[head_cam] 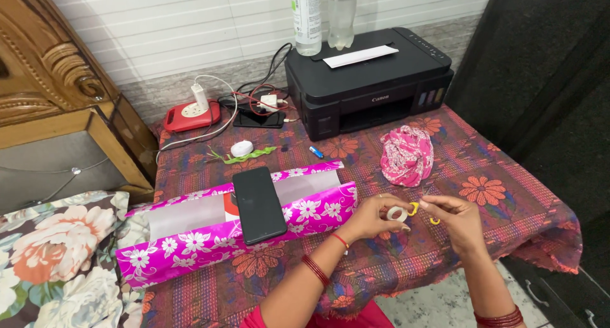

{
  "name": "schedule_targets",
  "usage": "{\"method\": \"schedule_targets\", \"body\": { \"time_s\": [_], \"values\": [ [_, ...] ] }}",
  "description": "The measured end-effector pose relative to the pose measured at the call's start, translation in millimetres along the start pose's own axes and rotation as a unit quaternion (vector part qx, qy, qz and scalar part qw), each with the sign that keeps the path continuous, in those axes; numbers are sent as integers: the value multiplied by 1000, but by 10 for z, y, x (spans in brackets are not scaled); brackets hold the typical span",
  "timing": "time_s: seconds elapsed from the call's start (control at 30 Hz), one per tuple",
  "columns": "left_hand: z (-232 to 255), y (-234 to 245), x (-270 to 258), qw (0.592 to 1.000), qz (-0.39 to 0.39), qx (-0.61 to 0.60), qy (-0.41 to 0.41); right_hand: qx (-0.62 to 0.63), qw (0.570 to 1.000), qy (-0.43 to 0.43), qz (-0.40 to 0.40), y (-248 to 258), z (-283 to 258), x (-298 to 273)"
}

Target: The person wraps a small rectangular box with pink floral wrapping paper on a bed. They unfold the paper, place the box on it, fold the sides over the box, and use clear tape to secure the folds. Scissors and a marker are present but not used.

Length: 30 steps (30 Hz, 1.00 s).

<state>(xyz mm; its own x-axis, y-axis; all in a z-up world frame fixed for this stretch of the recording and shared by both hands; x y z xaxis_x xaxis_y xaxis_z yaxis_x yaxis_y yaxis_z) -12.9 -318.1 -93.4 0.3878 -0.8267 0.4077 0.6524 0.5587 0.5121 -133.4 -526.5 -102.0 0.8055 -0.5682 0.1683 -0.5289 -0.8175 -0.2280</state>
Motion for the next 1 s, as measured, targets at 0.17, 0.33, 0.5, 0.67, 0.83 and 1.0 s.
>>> {"method": "schedule_targets", "body": {
  "time_s": [0.17,0.33,0.5,0.67,0.83,1.0],
  "values": [
    [-28,-15,16,991,-35,-131,20,12,999,-32,-14,39,-121,-33],
    [65,33,30,996,37,33,68,-20,997,3,-70,-36,-194,-113],
    [183,92,25,987,101,87,85,-65,993,42,-91,-182,-181,-178],
    [252,78,-10,983,148,95,59,-69,989,58,-113,-274,-134,-196],
    [186,65,17,988,135,58,56,-113,985,74,-112,-304,-140,-212],
    [97,75,28,990,111,63,55,-166,972,128,-107,-395,-260,-289]
  ]
}}
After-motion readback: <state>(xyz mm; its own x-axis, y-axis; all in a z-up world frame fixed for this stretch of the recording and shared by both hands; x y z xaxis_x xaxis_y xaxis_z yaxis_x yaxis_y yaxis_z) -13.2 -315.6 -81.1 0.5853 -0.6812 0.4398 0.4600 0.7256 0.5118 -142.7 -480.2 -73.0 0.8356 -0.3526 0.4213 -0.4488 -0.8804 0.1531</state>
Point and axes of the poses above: each hand's wrist, its own x-axis towards the middle knuckle, its own y-axis out of the back of the hand, z = x × y, the point moved 1 cm from there along x, towards the middle knuckle, and after that the axes turned 14 degrees about x, right-handed, at the moved point
